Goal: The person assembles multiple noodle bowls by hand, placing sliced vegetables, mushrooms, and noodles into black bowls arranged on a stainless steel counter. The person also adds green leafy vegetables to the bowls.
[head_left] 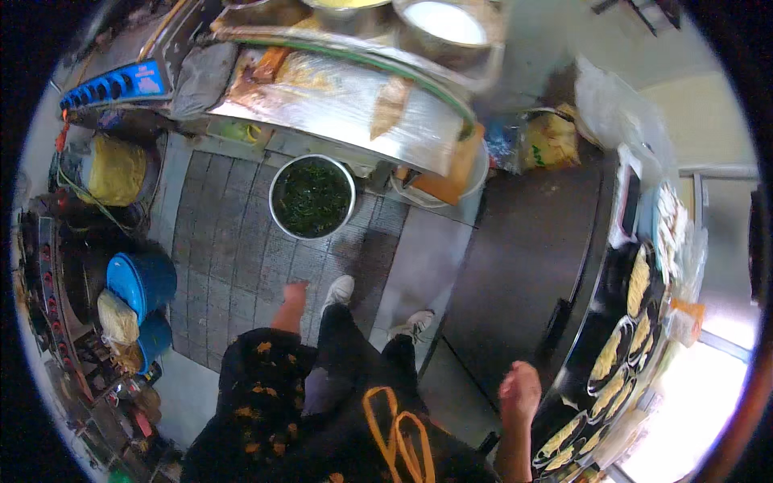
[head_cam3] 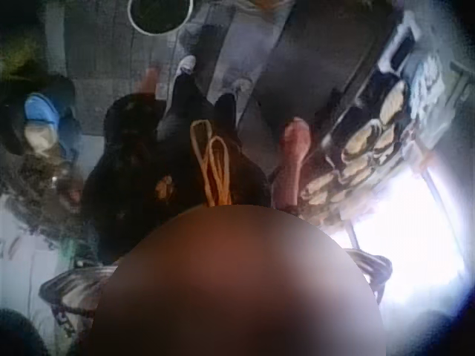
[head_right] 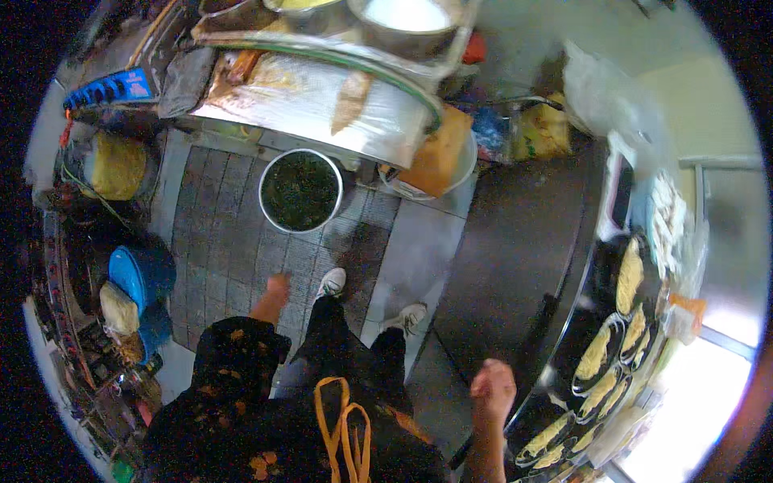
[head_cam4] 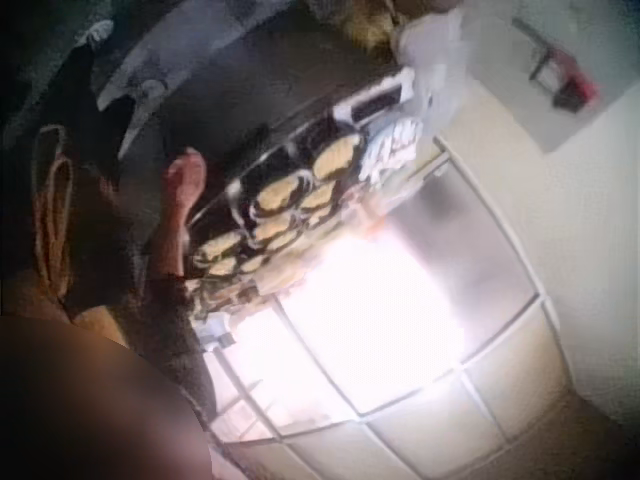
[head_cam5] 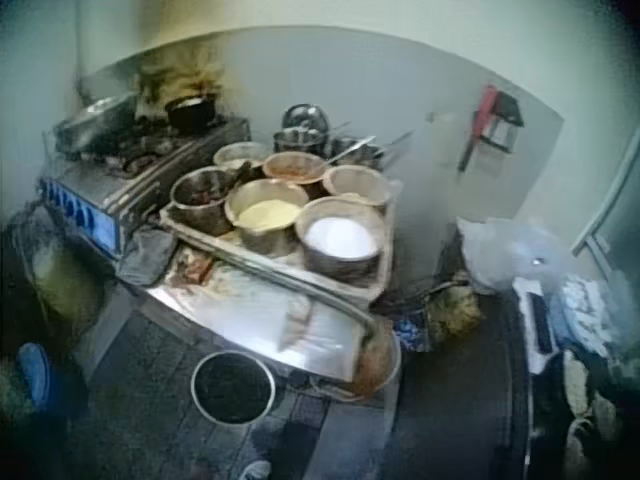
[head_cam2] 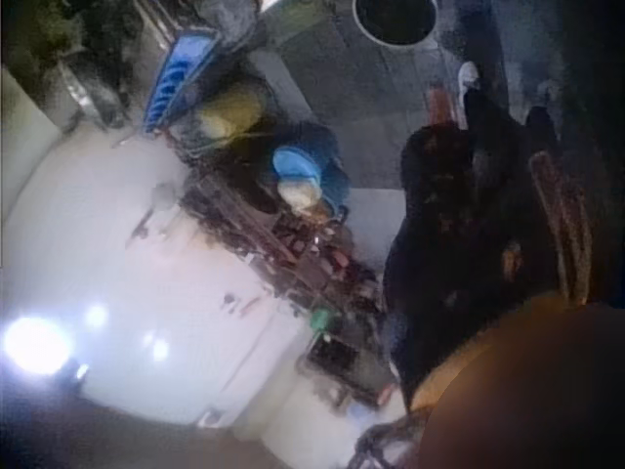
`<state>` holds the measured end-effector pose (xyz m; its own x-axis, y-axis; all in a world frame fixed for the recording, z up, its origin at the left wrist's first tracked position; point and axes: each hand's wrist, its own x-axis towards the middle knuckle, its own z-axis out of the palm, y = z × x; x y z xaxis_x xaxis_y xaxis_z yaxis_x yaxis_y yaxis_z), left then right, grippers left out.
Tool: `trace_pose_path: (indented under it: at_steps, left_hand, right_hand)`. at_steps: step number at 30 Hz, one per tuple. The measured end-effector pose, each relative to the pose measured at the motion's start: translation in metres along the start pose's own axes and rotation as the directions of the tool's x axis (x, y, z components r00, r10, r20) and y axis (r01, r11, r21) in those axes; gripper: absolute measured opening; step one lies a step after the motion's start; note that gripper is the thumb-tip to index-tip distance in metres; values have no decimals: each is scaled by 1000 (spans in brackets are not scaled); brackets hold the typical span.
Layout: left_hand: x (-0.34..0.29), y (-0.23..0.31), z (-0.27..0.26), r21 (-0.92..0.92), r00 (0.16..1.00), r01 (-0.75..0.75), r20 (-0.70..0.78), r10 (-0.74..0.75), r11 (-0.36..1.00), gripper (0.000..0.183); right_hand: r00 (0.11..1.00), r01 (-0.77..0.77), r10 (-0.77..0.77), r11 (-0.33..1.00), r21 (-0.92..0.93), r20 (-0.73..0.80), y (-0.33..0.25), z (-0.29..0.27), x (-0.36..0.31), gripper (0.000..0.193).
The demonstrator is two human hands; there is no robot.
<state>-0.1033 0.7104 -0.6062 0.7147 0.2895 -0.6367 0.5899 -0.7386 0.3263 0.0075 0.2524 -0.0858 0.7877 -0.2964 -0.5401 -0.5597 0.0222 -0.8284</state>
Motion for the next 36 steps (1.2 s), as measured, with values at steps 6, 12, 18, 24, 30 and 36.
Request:
trace_pose_path:
  at_steps: [6, 12, 18, 24, 30, 36]
  left_hand:
    - [79, -47, -21, -496, 961, 271, 195, -198, 825, 45]
    - [192, -90, 12, -784, 994, 96, 41, -102, 613, 38]
    - [195, -31, -9, -918, 879, 45, 223, -421, -393, 30]
    - [136, -12, -93, -926, 922, 327, 357, -148, -191, 25]
    - [7, 37, -175, -922, 913, 383, 368, -175, 59, 17]
    - [-131, 143, -274, -784, 788, 588, 611, 76, 197, 7]
  right_hand:
    - [924, -375, 381, 902, -213, -10, 38, 85, -14, 19]
    - [879, -477, 459, 850, -223, -130, 77, 99, 2, 20]
    - [828, -556, 506, 795, -242, -239, 94, 115, 0, 20]
    - [863, -489, 499, 787, -377, -76, 89, 134, -7, 20]
    - [884, -386, 457, 833, -397, 99, 55, 160, -18, 21]
    - [902, 306, -17, 730, -611, 431, 3, 151, -29, 27]
